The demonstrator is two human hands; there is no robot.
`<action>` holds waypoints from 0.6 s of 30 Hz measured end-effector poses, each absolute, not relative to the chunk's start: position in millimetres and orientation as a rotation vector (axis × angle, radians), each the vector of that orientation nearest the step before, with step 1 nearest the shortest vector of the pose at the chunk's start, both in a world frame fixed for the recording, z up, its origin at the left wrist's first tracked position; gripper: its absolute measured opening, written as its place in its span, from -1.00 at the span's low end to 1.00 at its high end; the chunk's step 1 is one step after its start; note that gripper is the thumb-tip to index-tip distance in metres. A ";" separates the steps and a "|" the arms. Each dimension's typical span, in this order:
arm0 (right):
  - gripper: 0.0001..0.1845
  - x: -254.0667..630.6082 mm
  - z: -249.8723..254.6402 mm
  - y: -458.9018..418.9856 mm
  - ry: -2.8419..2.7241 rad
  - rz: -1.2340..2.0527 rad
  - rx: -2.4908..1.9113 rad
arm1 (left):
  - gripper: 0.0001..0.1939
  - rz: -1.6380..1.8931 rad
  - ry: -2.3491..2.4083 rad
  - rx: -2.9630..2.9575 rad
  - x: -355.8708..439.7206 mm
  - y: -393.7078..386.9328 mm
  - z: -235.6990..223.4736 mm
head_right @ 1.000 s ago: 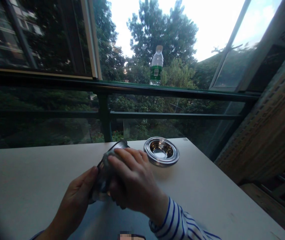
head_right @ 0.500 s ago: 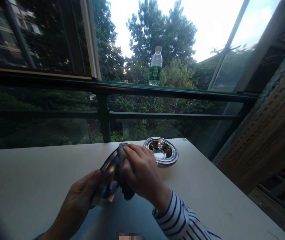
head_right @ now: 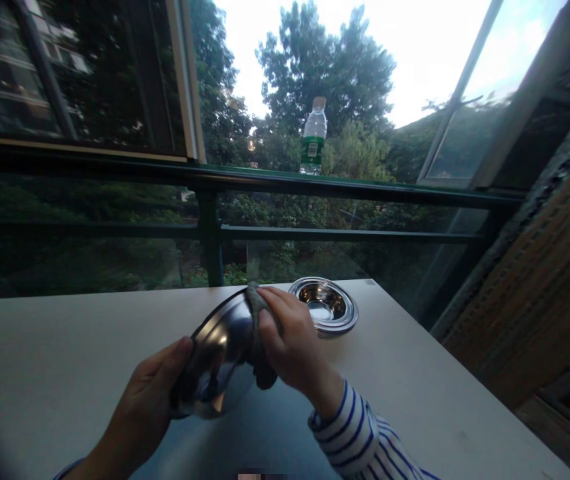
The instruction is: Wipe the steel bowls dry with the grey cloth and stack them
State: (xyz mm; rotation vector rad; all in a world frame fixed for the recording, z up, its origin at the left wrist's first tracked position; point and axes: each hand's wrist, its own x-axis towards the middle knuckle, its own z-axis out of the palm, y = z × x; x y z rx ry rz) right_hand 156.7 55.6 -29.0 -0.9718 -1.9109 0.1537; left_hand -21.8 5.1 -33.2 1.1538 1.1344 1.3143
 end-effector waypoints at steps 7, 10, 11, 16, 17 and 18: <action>-0.58 147.3 -22.5 34.3 -2.090 0.004 -0.830 | -0.67 1.311 1.054 1.054 -25.3 8.8 -33.7; -0.55 143.8 -21.1 30.2 -2.169 -0.085 -0.704 | -0.69 1.326 1.045 1.041 -25.6 9.5 -33.1; -0.57 145.5 -21.4 33.4 -2.144 -0.057 -0.717 | -0.68 1.324 1.051 1.036 -25.9 9.9 -32.7; -0.61 156.4 -24.7 50.2 -1.972 0.148 -0.922 | -0.63 1.308 1.073 0.995 -27.1 11.6 -33.0; -0.60 155.9 -24.6 48.5 -1.992 0.125 -0.907 | -0.64 1.310 1.073 1.003 -27.2 11.5 -33.4; -0.59 154.4 -24.3 45.3 -2.031 0.074 -0.864 | -0.64 1.312 1.070 1.015 -27.7 11.5 -33.7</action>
